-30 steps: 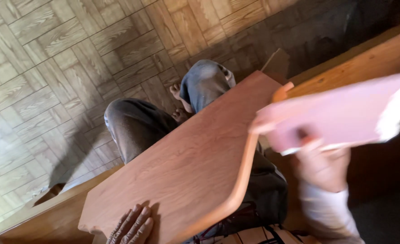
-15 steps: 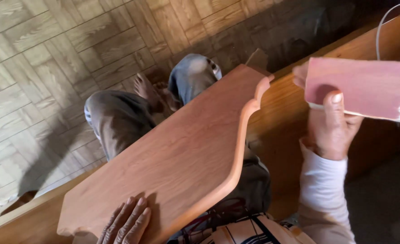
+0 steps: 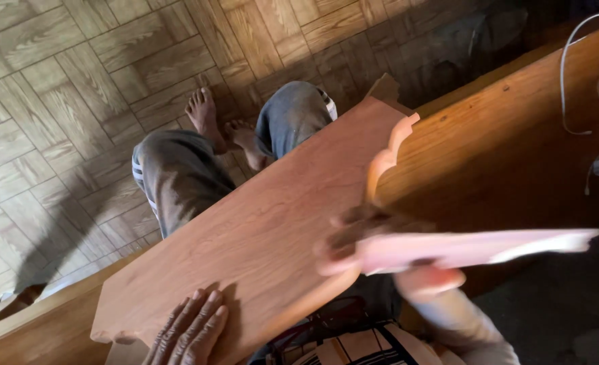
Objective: Sanding the edges and surfaces of a shaped wooden board with sandpaper
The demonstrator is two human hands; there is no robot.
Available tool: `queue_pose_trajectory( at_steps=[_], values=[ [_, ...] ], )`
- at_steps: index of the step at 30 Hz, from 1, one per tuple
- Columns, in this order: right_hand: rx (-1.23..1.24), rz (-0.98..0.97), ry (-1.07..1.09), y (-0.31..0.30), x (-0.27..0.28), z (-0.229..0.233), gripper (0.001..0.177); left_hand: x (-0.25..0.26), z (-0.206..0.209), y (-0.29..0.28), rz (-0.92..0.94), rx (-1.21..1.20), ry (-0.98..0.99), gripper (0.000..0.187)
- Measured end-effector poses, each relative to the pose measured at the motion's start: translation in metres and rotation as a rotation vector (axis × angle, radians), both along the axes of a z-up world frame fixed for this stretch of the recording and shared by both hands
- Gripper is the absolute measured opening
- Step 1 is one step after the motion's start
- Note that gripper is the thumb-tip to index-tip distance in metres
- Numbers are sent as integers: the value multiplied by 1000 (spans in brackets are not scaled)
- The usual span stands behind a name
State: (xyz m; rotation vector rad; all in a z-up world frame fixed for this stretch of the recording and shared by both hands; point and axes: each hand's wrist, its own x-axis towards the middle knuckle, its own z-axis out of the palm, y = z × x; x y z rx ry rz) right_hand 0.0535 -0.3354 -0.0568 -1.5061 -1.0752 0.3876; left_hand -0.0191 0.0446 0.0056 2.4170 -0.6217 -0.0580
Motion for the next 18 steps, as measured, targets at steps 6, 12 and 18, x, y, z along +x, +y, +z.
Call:
queue_pose_trajectory(
  at_steps=[6, 12, 18],
  values=[
    [1011, -491, 1396, 58, -2, 52, 77, 21, 9, 1, 42, -98, 24, 53],
    [-137, -1036, 155, 47, 25, 16, 98, 28, 13, -14, 151, -84, -41, 38],
    [769, -583, 1010, 47, -32, 8, 104, 24, 1, -10, 126, -63, -7, 50]
  ],
)
